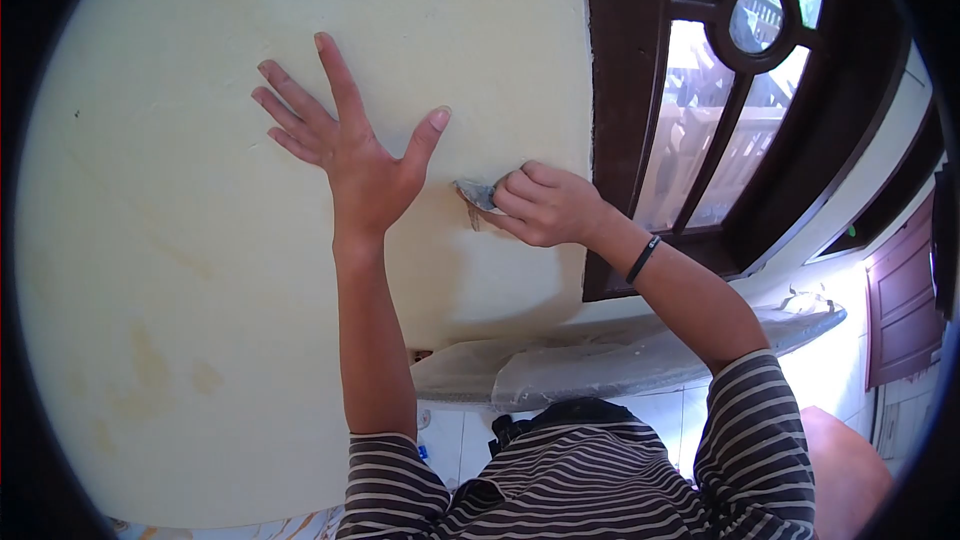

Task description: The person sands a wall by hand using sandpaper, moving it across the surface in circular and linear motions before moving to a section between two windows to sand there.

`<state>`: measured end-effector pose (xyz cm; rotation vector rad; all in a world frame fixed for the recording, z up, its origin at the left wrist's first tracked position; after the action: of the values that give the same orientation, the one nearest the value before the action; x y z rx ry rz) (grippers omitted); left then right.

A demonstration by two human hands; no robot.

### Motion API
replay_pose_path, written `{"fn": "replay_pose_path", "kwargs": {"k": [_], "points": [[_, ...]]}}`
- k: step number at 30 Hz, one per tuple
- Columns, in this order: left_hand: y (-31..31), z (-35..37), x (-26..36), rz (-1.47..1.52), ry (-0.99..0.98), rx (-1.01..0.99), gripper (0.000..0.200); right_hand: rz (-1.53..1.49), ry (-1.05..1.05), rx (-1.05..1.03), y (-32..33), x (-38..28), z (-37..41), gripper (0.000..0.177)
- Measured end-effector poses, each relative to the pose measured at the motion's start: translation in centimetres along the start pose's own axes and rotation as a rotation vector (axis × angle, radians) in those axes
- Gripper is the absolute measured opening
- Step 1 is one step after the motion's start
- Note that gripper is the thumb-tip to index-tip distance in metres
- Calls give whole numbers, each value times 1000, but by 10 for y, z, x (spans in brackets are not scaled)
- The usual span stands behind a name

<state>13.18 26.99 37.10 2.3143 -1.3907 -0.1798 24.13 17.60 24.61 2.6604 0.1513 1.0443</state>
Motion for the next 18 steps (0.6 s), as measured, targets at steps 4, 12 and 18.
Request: {"fn": "replay_pose_path", "kwargs": {"k": [4, 12, 18], "points": [[1, 0, 2, -36, 3, -11, 122, -2, -7, 22, 1, 0, 0, 10], [0, -1, 2, -28, 14, 2, 122, -1, -2, 2, 1, 1, -1, 9], [0, -1, 0, 3, 10, 18, 122, 0, -1, 16, 1, 1, -1, 10]]}}
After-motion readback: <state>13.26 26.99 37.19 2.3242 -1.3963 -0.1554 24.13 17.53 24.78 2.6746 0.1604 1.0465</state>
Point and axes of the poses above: each hand's wrist, its own z-axis away from the middle knuckle, its own y-axis out of the back of the hand, x = y × z, the point moved 9 cm from there along -z, towards the middle knuckle, and after that the axes turned 6 degrees about z, right-handed, at the moved point
